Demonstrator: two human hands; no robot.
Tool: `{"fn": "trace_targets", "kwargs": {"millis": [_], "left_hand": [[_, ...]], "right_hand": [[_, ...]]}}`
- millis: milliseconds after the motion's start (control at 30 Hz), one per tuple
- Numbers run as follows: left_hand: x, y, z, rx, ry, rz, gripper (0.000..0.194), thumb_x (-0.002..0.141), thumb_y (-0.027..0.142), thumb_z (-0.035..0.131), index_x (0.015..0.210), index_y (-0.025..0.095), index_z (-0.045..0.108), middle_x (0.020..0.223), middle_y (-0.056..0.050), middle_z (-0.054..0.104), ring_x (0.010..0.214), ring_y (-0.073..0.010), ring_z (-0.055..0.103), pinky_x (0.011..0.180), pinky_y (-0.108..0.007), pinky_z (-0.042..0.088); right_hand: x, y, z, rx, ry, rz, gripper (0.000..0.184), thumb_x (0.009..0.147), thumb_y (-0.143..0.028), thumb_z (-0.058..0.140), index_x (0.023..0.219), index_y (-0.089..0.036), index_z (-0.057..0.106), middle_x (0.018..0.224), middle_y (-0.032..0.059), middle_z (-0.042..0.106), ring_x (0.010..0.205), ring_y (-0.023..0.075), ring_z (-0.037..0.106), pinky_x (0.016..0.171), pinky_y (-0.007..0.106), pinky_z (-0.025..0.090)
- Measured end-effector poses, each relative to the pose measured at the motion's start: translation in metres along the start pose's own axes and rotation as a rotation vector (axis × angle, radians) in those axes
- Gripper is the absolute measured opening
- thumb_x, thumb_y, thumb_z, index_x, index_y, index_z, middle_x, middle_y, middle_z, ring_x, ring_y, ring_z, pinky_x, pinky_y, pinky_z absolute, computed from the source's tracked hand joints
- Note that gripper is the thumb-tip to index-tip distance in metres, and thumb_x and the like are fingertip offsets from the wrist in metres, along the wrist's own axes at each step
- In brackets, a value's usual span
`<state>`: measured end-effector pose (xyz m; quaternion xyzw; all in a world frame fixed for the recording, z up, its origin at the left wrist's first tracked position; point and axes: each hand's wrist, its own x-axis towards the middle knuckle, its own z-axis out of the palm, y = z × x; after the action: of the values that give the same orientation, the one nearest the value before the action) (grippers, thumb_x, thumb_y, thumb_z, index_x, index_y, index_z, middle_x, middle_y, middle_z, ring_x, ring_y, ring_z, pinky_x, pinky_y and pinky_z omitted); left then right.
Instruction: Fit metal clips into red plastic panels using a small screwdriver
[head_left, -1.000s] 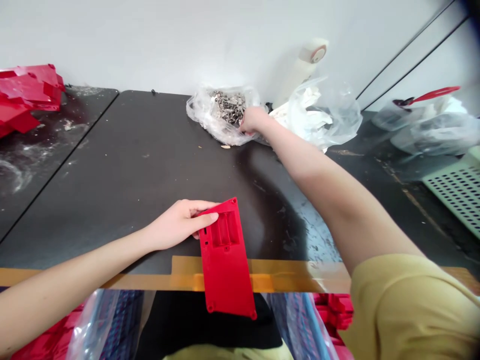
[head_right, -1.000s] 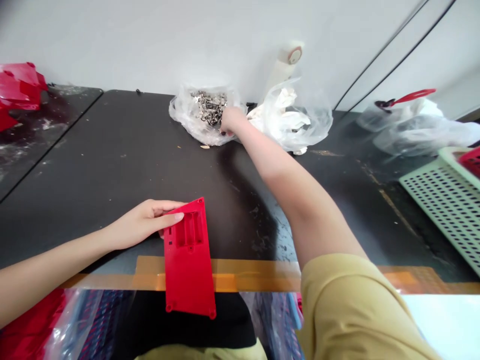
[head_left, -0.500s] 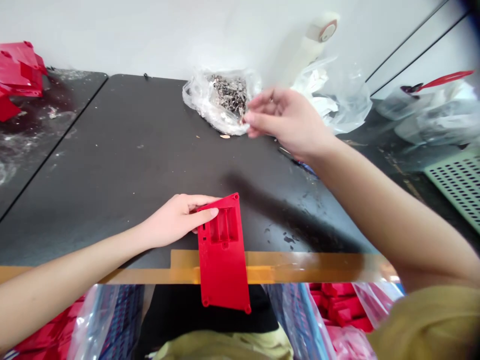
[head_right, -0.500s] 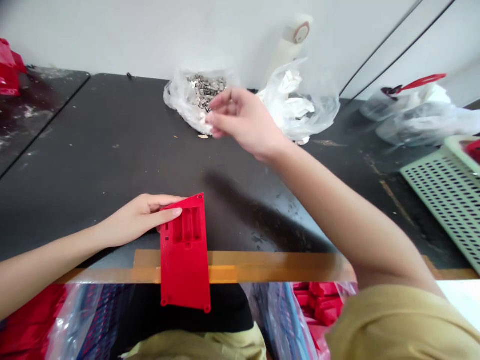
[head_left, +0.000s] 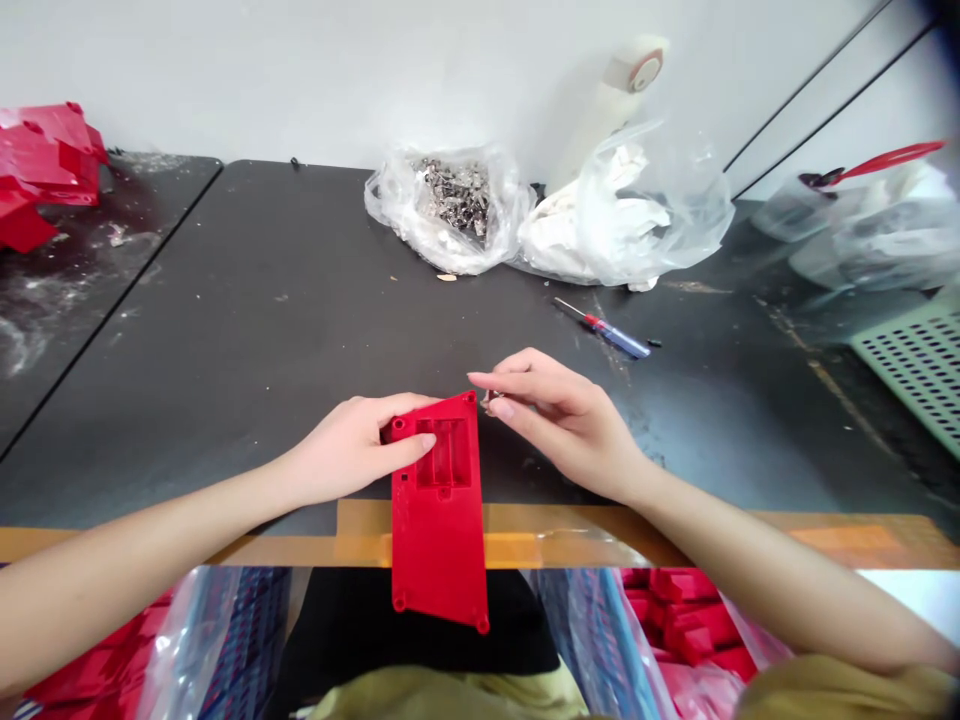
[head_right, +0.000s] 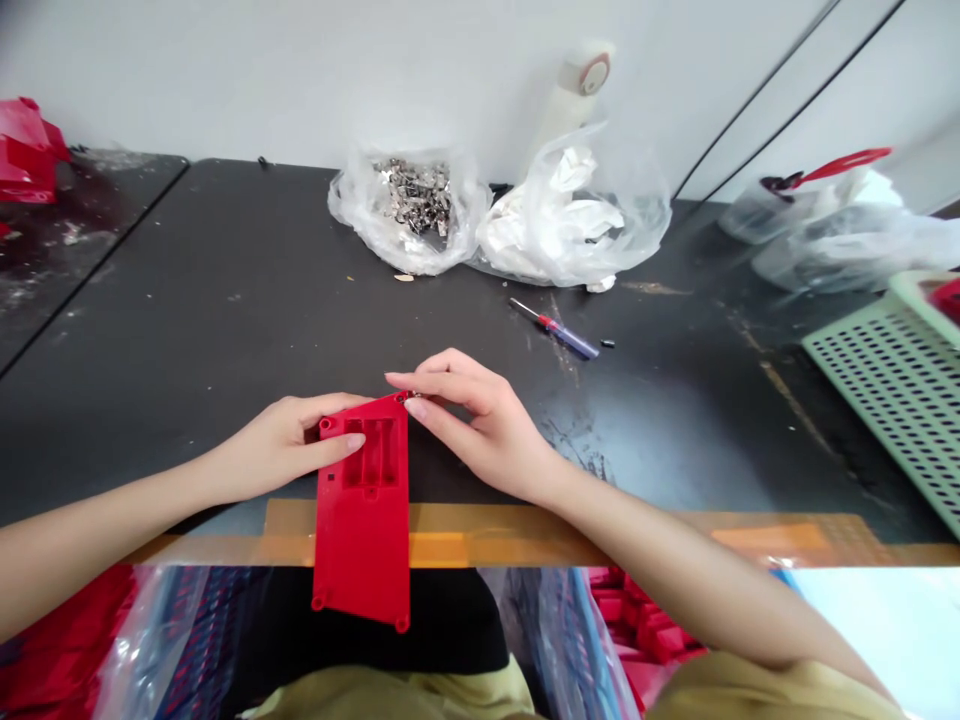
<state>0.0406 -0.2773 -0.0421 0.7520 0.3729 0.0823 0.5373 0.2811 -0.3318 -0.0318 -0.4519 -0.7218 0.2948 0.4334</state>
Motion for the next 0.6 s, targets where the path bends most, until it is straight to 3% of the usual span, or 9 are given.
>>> {"fn": "trace_targets", "kwargs": {"millis": [167, 267, 367, 467, 600], "left_hand": [[-0.003, 0.008, 0.002, 0.134, 0.015, 0.009, 0.042, 0.093, 0.035, 0.052, 0.133, 0.025, 0.060, 0.100, 0.001, 0.076, 0.086, -0.0178, 0.069, 0.078, -0.026, 0.052], [-0.003, 0.009, 0.003, 0.176, 0.038, 0.040, 0.041, 0.093, 0.035, 0.051, 0.131, 0.026, 0.061, 0.094, 0.003, 0.076, 0.081, -0.0157, 0.069, 0.076, -0.024, 0.051], [-0.002, 0.009, 0.005, 0.187, 0.039, 0.043, 0.040, 0.094, 0.035, 0.050, 0.132, 0.028, 0.061, 0.093, 0.004, 0.076, 0.079, -0.0147, 0.068, 0.075, -0.023, 0.050], [-0.002, 0.010, 0.005, 0.202, 0.041, 0.038, 0.039, 0.094, 0.036, 0.049, 0.132, 0.030, 0.061, 0.094, 0.006, 0.075, 0.080, -0.0144, 0.068, 0.075, -0.023, 0.049], [-0.003, 0.010, 0.005, 0.218, 0.049, 0.054, 0.038, 0.095, 0.037, 0.050, 0.130, 0.031, 0.062, 0.095, 0.006, 0.075, 0.080, -0.0146, 0.069, 0.075, -0.023, 0.049]], "right_hand": [[-0.007, -0.005, 0.004, -0.094, 0.071, -0.090, 0.042, 0.089, -0.017, 0.067, 0.130, -0.024, 0.062, 0.091, 0.0010, 0.068, 0.079, 0.0097, 0.066, 0.074, 0.022, 0.059], [-0.010, -0.009, 0.010, -0.133, 0.090, -0.081, 0.027, 0.084, -0.018, 0.073, 0.111, -0.020, 0.068, 0.088, 0.0002, 0.074, 0.075, 0.0104, 0.070, 0.072, 0.021, 0.061], [-0.010, -0.011, 0.015, -0.270, 0.063, -0.214, 0.008, 0.085, -0.014, 0.071, 0.092, -0.017, 0.070, 0.085, 0.0016, 0.076, 0.074, 0.0108, 0.072, 0.070, 0.020, 0.059], [-0.008, -0.009, 0.017, -0.395, 0.009, -0.367, 0.009, 0.088, -0.011, 0.067, 0.095, -0.014, 0.071, 0.089, 0.0053, 0.076, 0.079, 0.0129, 0.071, 0.070, 0.022, 0.059], [-0.006, -0.004, 0.020, -0.507, -0.026, -0.466, 0.014, 0.092, -0.010, 0.059, 0.099, -0.013, 0.070, 0.091, 0.0070, 0.075, 0.077, 0.0143, 0.068, 0.066, 0.026, 0.058]]}}
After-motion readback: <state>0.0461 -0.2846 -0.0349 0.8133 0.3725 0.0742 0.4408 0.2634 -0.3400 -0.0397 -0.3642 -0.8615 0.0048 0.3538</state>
